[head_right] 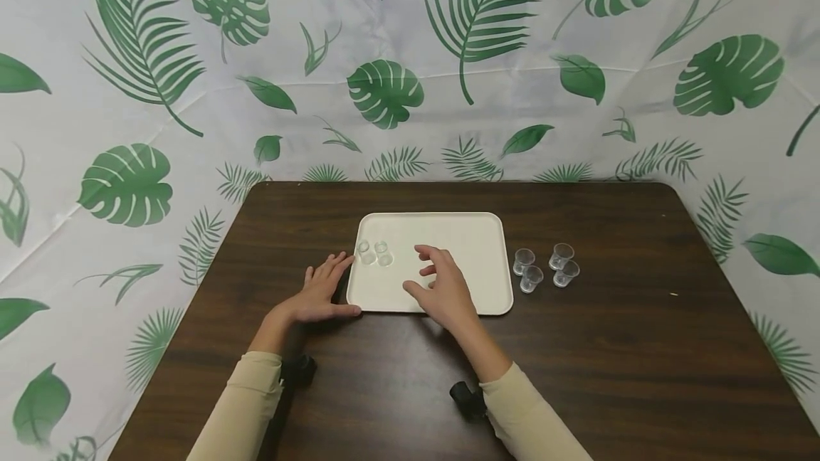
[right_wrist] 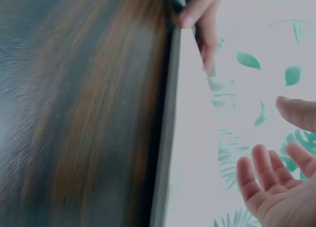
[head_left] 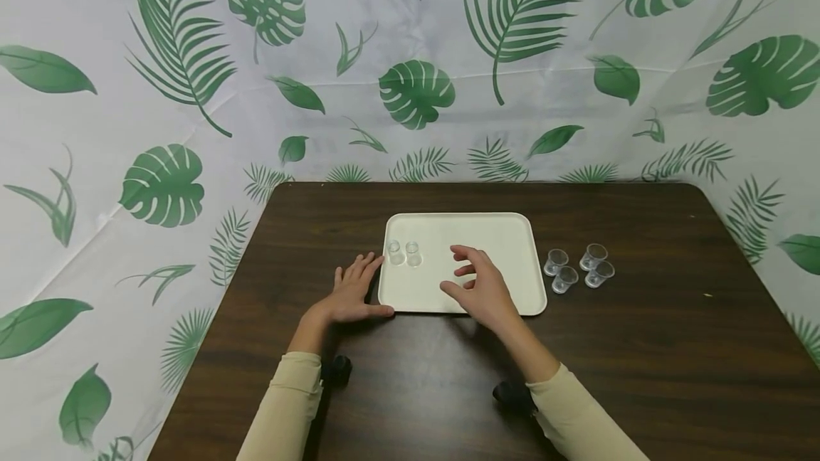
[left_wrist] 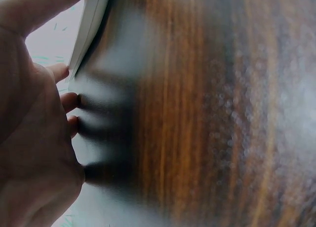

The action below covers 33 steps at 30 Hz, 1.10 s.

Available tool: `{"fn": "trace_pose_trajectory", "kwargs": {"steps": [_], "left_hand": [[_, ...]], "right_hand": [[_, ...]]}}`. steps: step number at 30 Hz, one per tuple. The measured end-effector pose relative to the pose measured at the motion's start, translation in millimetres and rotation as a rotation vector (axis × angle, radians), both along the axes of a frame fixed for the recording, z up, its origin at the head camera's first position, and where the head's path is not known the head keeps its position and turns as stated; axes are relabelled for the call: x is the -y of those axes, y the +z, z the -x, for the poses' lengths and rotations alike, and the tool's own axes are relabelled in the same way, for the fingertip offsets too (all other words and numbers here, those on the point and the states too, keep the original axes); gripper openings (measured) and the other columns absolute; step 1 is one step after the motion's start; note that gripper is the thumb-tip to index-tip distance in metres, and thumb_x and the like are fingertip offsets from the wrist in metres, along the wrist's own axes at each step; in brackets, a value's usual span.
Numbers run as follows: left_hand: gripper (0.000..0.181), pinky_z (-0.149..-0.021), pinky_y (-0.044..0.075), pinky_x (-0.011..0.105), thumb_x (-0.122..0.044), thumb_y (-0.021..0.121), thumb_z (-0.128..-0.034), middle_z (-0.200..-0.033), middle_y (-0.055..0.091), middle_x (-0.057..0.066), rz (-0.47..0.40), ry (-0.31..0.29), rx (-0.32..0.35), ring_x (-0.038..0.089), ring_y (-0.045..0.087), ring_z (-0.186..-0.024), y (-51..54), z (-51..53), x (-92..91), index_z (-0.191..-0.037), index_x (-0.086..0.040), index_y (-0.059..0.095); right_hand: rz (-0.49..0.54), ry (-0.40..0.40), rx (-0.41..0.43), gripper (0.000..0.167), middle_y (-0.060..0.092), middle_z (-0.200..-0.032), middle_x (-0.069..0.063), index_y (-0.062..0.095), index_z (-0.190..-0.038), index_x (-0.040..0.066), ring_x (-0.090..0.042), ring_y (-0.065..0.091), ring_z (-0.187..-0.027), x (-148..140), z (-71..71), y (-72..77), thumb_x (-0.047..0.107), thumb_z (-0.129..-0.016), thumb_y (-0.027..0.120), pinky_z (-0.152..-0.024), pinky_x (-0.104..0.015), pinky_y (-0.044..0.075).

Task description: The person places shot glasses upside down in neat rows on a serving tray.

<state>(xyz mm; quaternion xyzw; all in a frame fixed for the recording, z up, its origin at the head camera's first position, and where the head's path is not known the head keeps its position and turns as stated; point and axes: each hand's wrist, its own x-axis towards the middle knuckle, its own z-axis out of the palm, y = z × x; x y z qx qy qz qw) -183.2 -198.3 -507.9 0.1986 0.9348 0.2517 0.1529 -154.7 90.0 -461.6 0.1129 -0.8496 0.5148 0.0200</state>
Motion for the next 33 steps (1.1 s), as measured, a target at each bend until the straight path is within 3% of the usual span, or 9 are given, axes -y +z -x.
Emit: {"fn": "trace_pose_trajectory", "kwargs": {"steps": [5,9,16,19,26,29,33], "left_hand": [[0.105,-0.107,-0.003,0.069,-0.056,0.07,-0.082,-0.162,0.008,0.016,0.0,-0.005,-0.001,0.037,0.001,-0.148,-1.3,0.4,1.2,-0.159,-0.013,0.012],[0.105,-0.108,-0.004,0.068,-0.057,0.07,-0.082,-0.163,0.007,0.016,-0.002,-0.005,0.004,0.036,-0.001,-0.148,-1.7,0.1,1.2,-0.159,-0.014,0.012],[0.105,-0.108,-0.004,0.068,-0.056,0.071,-0.0825,-0.163,0.006,0.015,-0.001,-0.013,0.005,0.036,-0.001,-0.149,0.5,-0.1,-0.6,-0.159,-0.014,0.012],[0.105,-0.108,-0.004,0.068,-0.056,0.071,-0.0827,-0.163,0.006,0.015,0.002,-0.008,0.01,0.036,-0.001,-0.149,-0.3,0.3,-0.1,-0.159,-0.014,0.012],[0.105,-0.108,-0.005,0.067,-0.058,0.07,-0.0827,-0.163,0.004,0.014,0.018,-0.008,0.03,0.035,-0.003,-0.149,2.0,-0.1,0.2,-0.159,-0.015,0.011],[0.106,-0.108,-0.006,0.068,-0.058,0.07,-0.0826,-0.163,0.004,0.014,0.015,-0.011,0.033,0.035,-0.003,-0.149,2.7,0.8,-0.7,-0.159,-0.015,0.011],[0.106,-0.108,-0.005,0.068,-0.058,0.07,-0.0822,-0.163,0.005,0.014,0.018,-0.006,0.032,0.035,-0.002,-0.149,2.0,1.4,-1.1,-0.159,-0.014,0.012]], "right_hand": [[-0.019,-0.007,-0.015,0.058,0.059,-0.12,-0.009,0.057,-0.133,0.008,-0.025,0.063,-0.098,-23.7,-20.4,5.3,0.01,-0.08,0.08,-0.079,-0.048,0.052],[-0.037,-0.063,-0.043,0.053,0.061,-0.12,-0.007,0.06,-0.129,0.009,-0.026,0.063,-0.097,-48.9,-34.7,5.4,0.01,-0.08,0.081,-0.077,-0.048,0.053],[-0.076,-0.266,-0.122,0.045,0.065,-0.114,-0.01,0.064,-0.122,0.003,-0.018,0.064,-0.091,-94.1,-54.0,4.6,0.007,-0.081,0.081,-0.073,-0.021,0.051],[-0.07,-0.373,-0.123,0.041,0.066,-0.111,-0.009,0.066,-0.119,0.002,-0.008,0.062,-0.088,-109.0,-58.4,5.0,0.006,-0.081,0.081,-0.072,-0.013,0.047],[-0.056,-0.618,-0.065,0.033,0.069,-0.103,-0.001,0.069,-0.112,0.003,0.008,0.059,-0.078,-143.6,-62.6,-1.4,0.008,-0.082,0.079,-0.067,-0.008,0.044],[-0.059,-0.68,-0.029,0.033,0.069,-0.101,-0.001,0.069,-0.112,0.003,0.011,0.057,-0.074,-155.8,-61.8,-6.2,0.011,-0.082,0.079,-0.064,-0.006,0.043],[-0.105,-0.725,0.041,0.036,0.068,-0.11,-0.011,0.067,-0.116,0.004,0.016,0.052,-0.072,-166.4,-58.2,-13.0,0.017,-0.084,0.078,-0.062,-0.006,0.041]]}}
